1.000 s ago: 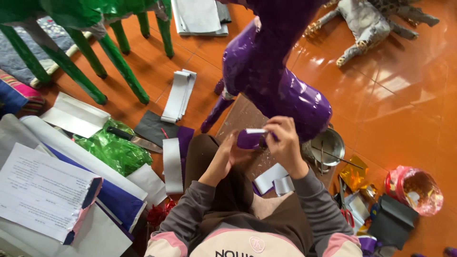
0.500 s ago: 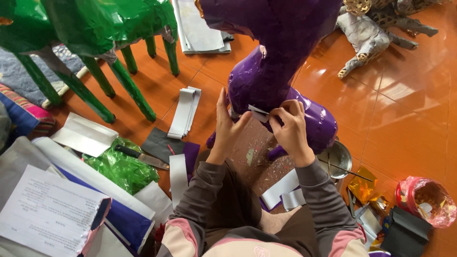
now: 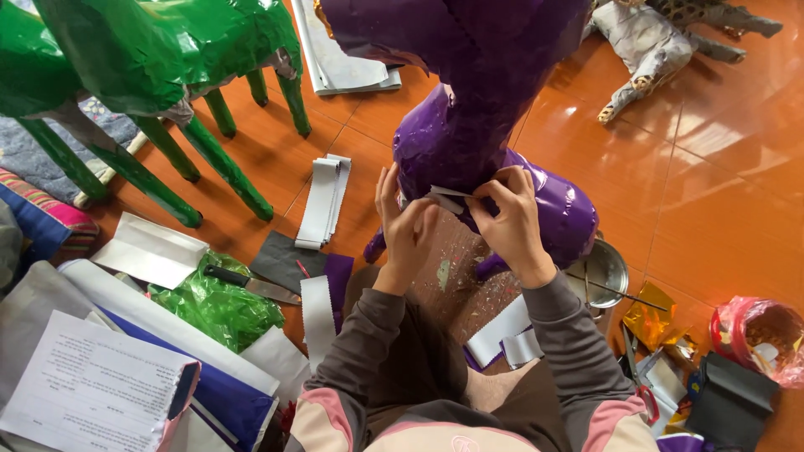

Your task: The person is applying purple and gold decorative paper to a paper-mache horse figure using glue and scissors.

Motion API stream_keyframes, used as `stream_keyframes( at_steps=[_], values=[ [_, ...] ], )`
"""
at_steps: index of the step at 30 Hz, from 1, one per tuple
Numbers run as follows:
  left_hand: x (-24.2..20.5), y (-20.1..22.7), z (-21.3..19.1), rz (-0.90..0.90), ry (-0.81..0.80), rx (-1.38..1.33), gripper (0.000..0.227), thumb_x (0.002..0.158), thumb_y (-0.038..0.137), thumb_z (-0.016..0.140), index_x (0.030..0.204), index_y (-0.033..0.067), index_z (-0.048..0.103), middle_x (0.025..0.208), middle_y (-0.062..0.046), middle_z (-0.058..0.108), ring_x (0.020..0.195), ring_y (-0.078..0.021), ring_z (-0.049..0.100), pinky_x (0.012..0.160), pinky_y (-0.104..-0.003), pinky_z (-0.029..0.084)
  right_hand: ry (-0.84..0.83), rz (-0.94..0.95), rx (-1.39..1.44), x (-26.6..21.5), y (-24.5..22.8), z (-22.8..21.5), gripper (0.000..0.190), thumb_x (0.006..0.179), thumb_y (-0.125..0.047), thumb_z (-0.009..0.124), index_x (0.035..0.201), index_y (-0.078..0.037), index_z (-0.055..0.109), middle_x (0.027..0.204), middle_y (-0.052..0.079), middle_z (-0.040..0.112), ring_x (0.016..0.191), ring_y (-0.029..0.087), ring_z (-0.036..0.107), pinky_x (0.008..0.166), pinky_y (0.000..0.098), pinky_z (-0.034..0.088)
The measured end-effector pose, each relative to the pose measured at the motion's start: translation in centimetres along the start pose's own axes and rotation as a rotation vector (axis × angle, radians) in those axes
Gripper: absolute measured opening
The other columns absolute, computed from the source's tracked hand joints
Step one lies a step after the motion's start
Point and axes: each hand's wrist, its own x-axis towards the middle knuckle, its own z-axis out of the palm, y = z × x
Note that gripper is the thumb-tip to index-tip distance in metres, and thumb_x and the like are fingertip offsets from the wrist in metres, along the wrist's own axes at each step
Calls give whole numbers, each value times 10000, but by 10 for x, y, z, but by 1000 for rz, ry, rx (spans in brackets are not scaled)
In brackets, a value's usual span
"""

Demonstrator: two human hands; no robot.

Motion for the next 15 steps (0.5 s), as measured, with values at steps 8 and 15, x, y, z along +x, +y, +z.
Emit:
stream_keyframes(
  at_steps=[8,15],
  values=[
    [16,5,12,-219,50,-103,197,900,129,786,903,60,601,1580,-164,352,1538,-410,334,1047,-426,521,20,8,1,2,2,0,183,776,-48,860,859,-15,700,995,107,564,1012,297,544,883,401,477],
    [19,-3,18,-186,111,-179,529,885,124,828,1282,93,481,1638,-190,292,1567,-386,325,1284,-475,358,86,21,-46,-4,25,9,488,761,-133,955,1077,-52,593,1139,133,503,1124,300,503,976,422,475]
  ],
)
